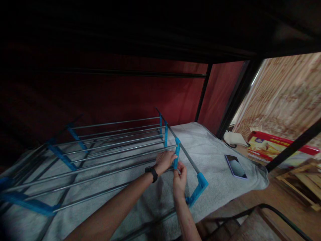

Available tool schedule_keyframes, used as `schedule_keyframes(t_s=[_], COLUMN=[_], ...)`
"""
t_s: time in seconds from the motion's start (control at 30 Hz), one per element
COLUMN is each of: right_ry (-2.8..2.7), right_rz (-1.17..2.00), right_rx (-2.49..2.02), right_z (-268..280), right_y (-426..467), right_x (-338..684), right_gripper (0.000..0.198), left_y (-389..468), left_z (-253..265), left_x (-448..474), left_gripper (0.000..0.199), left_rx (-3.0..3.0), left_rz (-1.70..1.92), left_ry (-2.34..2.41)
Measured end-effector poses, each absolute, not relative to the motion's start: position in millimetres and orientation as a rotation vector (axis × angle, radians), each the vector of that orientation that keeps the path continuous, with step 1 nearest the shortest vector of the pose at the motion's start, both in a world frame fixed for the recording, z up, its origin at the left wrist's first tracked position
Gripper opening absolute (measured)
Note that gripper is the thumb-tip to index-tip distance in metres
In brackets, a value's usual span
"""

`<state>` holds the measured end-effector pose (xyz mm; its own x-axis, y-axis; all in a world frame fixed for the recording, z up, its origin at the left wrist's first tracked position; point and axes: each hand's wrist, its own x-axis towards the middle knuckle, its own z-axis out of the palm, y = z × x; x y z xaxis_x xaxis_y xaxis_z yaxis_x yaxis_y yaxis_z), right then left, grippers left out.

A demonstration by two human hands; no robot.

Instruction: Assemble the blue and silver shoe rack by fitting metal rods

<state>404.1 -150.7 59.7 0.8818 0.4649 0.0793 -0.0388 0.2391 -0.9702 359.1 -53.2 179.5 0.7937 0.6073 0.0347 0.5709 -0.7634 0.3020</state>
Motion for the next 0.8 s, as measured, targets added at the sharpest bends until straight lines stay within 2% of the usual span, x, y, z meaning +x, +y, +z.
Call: schedule_keyframes(t_s=[0.07,0.2,0.8], right_ry=[-0.433,-0.586,-0.674], right_rz=[0.238,0.259,0.212], right_rx=[-1.399,-1.38,-1.432], right_z=[61,61,60], right_y=[-145,-130,-126], right_x=[410,418,423], right_gripper=[0.058,0.066,0.064], left_y=[-53,-52,-49], left_z=[178,176,177], left_x=[360,361,357], left_gripper=[0.029,0.026,0.026], left_rx=[2.704,2.696,2.763], left_rz=[0.213,0.236,0.225], left_ry=[0.913,0.926,0.892])
